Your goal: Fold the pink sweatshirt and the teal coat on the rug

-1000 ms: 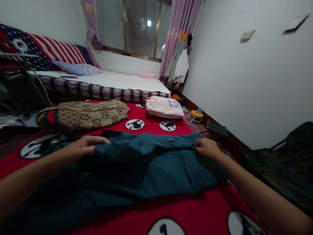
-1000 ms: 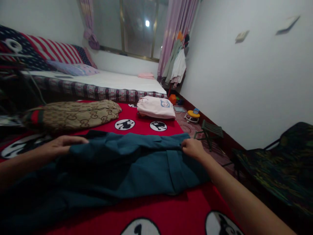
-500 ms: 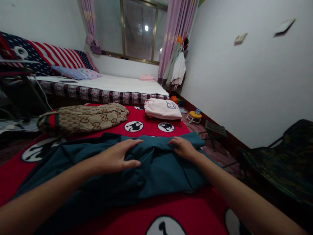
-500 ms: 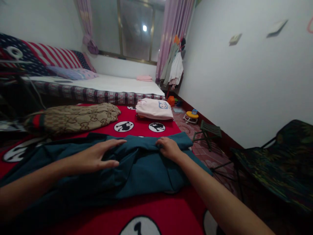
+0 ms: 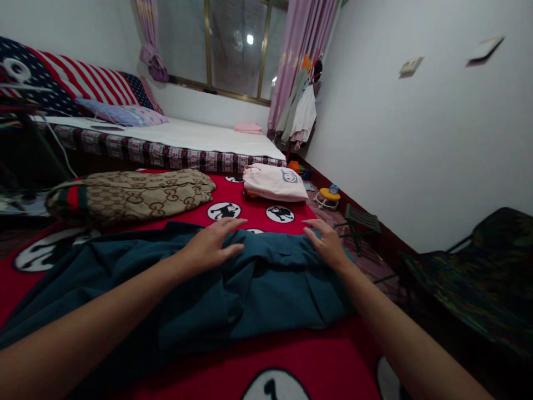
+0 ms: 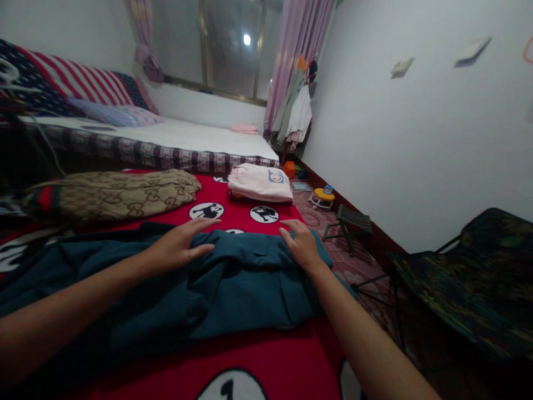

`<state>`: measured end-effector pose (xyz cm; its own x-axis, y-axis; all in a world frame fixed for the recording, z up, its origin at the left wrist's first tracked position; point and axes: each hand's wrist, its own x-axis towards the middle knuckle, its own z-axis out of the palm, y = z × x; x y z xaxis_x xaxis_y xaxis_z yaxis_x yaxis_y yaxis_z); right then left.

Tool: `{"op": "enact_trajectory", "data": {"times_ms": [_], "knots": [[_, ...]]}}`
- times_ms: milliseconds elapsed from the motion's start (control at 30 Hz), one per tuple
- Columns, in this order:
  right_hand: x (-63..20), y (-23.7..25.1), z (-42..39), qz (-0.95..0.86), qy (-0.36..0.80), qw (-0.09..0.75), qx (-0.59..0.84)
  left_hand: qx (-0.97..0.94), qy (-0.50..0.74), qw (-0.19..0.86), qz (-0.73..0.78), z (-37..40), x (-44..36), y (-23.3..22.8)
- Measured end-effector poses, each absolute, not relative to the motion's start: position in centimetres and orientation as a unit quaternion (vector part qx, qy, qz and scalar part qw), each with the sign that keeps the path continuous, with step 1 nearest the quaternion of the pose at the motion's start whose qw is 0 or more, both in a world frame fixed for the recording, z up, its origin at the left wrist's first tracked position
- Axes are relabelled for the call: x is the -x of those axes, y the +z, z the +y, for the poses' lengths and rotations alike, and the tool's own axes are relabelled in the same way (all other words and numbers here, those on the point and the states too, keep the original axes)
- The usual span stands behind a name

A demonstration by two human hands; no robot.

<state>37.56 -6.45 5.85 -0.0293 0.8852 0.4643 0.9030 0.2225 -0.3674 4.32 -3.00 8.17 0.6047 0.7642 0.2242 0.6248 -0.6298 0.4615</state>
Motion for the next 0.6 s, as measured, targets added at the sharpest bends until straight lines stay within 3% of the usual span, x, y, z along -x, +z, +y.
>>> {"op": "enact_trajectory", "data": {"times_ms": [167,267,433,600], "knots": [[-41.0,2.0,-5.8,-0.712,0.003,0.080,0.697,-0.919,-0.009,0.166,0.358,-3.8,-3.0,4.1],[-42.7,2.4,-4.7,-0.719,0.014,0.102,0.687,-0.921,0.000,0.167,0.353,-4.1,-2.5,4.1],[-44.9,5.2,-2.1,-0.722,-0.008,0.142,0.677,-0.912,0.133,0.139,0.364,-2.9,-3.5,5.9],[-45.3,5.1,-1.0,-0.758,0.012,0.041,0.651,-0.896,0.146,0.056,0.416,-0.2,-4.9,5.6]]}}
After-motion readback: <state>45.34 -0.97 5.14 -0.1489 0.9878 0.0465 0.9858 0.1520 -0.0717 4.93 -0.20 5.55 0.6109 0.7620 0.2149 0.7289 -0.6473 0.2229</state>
